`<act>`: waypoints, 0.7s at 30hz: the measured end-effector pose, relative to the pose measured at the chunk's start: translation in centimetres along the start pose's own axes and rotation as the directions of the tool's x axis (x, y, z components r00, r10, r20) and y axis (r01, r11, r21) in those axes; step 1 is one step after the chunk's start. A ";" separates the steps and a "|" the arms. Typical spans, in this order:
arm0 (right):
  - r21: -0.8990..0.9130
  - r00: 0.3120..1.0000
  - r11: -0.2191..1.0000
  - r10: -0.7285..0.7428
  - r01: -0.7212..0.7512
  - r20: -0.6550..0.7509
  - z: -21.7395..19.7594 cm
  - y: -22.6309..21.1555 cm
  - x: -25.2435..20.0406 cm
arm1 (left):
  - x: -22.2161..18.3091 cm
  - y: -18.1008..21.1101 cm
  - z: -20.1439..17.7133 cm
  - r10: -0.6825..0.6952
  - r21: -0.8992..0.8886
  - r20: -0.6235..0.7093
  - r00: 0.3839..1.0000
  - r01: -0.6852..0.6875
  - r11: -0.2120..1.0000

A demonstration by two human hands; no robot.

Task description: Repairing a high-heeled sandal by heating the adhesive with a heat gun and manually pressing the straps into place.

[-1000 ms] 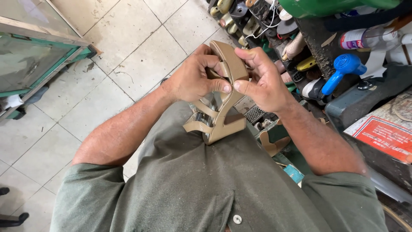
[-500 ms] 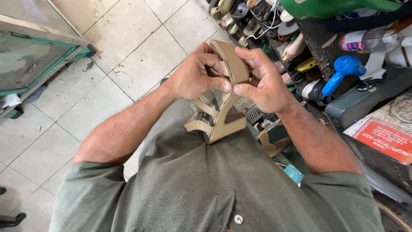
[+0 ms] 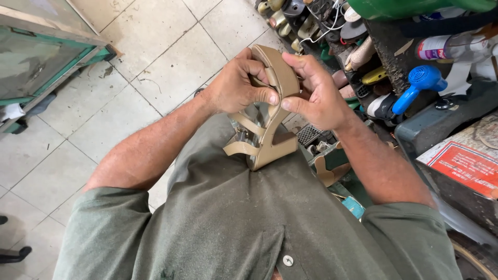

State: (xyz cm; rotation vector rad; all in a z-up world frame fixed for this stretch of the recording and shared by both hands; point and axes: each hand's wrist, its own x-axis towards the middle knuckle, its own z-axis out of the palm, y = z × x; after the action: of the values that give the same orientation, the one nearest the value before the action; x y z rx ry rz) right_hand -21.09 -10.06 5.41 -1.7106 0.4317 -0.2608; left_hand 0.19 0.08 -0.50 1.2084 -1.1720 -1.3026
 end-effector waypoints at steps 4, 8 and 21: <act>0.123 0.998 0.991 -0.051 0.048 0.024 -0.1 0.7 0.1 | 0.2 0.3 -0.2 0.035 -0.020 0.010 0.999 -0.035 0.999; 0.231 0.996 0.972 -0.019 0.038 -0.084 0.6 2.4 0.0 | 0.2 -0.1 -0.3 0.048 0.015 -0.020 0.999 -0.047 0.999; 0.574 0.985 0.818 0.076 0.028 -0.157 1.6 5.2 0.2 | 0.0 -0.5 -0.3 0.090 0.058 0.002 0.996 -0.090 0.994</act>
State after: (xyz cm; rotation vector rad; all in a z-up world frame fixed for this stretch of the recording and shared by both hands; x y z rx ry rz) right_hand -20.97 -9.48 0.03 -1.0855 0.4459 -0.4740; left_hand 0.45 0.06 -0.96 1.1836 -1.2573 -1.2080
